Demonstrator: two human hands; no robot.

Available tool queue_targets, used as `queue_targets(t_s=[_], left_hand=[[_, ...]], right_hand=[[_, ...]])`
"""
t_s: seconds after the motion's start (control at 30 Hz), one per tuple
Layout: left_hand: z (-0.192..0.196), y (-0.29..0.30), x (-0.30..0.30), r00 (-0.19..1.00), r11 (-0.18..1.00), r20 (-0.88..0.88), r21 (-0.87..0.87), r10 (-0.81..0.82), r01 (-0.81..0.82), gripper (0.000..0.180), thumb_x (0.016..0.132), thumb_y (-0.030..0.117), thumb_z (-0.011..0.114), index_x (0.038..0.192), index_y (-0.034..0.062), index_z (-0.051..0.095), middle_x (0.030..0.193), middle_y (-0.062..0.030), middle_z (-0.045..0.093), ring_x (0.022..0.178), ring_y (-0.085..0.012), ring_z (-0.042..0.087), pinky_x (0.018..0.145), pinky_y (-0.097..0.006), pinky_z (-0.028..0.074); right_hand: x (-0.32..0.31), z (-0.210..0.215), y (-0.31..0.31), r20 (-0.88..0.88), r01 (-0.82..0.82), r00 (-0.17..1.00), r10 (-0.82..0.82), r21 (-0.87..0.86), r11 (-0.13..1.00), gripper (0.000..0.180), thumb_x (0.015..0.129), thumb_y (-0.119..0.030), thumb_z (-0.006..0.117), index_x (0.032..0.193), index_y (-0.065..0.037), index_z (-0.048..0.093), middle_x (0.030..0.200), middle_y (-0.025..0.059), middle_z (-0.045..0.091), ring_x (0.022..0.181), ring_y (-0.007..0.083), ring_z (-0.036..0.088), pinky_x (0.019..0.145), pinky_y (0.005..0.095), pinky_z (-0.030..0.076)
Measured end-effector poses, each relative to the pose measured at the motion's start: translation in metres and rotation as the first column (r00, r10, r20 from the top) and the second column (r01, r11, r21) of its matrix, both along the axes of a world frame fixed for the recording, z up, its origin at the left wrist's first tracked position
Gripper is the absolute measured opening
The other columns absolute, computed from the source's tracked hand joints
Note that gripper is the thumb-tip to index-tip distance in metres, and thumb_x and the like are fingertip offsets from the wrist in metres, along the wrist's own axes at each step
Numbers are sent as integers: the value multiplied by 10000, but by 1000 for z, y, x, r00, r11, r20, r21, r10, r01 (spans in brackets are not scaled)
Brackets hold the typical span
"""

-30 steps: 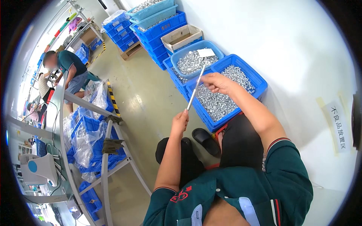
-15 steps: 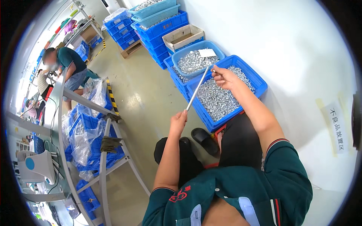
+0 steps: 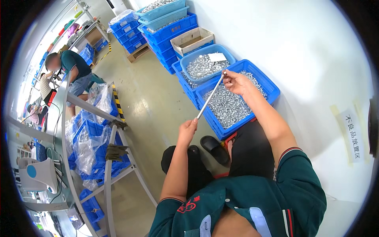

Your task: The person is picking small metal components from a blue bin and sliding them onto a metal rod.

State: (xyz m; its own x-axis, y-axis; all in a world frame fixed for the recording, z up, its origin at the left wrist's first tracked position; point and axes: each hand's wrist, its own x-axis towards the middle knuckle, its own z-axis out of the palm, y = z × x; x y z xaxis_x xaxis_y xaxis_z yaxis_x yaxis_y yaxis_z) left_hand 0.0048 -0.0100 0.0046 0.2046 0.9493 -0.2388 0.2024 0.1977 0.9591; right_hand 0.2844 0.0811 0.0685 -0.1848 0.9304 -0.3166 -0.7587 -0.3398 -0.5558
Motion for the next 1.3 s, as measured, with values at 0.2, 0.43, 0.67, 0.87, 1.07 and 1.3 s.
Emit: queue_targets(t_s=[0.2, 0.43, 0.67, 0.87, 1.07, 1.3], left_hand=[[-1, 1, 1, 1000, 1000, -15, 5, -3, 3, 406, 862, 385, 497, 589, 86, 464, 497, 59, 353, 422, -37, 287, 385, -212, 215], [-9, 2, 0, 1000, 995, -17, 94, 18, -16, 398, 865, 382, 497, 599, 88, 467, 500, 62, 349, 423, -34, 288, 384, -208, 214], [-1, 2, 2, 996, 997, 72, -62, 56, -52, 383, 867, 392, 490, 628, 94, 462, 492, 73, 324, 391, -25, 253, 355, -200, 188], [2, 2, 0, 998, 999, 61, -41, 35, -33, 381, 865, 392, 491, 628, 96, 457, 495, 77, 317, 397, -23, 251, 359, -201, 187], [-1, 0, 0, 1000, 1000, 28, 20, 9, -10, 389, 863, 379, 496, 610, 85, 470, 508, 63, 350, 426, -33, 284, 380, -205, 211], [-4, 1, 1, 1000, 999, 2, 43, -28, 28, 396, 860, 379, 503, 604, 79, 473, 511, 56, 363, 438, -39, 297, 394, -212, 225]], right_hand=[[-4, 3, 0, -57, -95, 994, 93, -31, 995, 143, 846, -152, 514, 842, -15, 555, 668, 15, 446, 535, 88, 391, 397, 173, 299], [-10, 15, -5, 234, -123, 965, 116, 13, 992, 216, 865, -207, 493, 891, -2, 554, 602, -17, 389, 468, 52, 319, 362, 168, 257], [-24, 16, -13, 325, -261, 919, 222, 81, 962, 253, 869, -218, 532, 1003, -2, 530, 623, -22, 396, 482, 39, 314, 386, 162, 255], [-1, -2, 0, 159, -39, 987, 36, 20, 999, 160, 838, -180, 581, 825, -33, 518, 696, 42, 503, 480, 54, 381, 361, 161, 271], [-2, 6, -1, -20, -35, 999, 35, -13, 999, 203, 851, -230, 562, 830, -30, 533, 630, 9, 445, 468, 50, 368, 346, 154, 248], [9, 6, 2, 20, -199, 980, 200, -62, 978, 163, 834, -172, 568, 801, -16, 538, 557, -15, 419, 400, 36, 327, 313, 145, 225]])
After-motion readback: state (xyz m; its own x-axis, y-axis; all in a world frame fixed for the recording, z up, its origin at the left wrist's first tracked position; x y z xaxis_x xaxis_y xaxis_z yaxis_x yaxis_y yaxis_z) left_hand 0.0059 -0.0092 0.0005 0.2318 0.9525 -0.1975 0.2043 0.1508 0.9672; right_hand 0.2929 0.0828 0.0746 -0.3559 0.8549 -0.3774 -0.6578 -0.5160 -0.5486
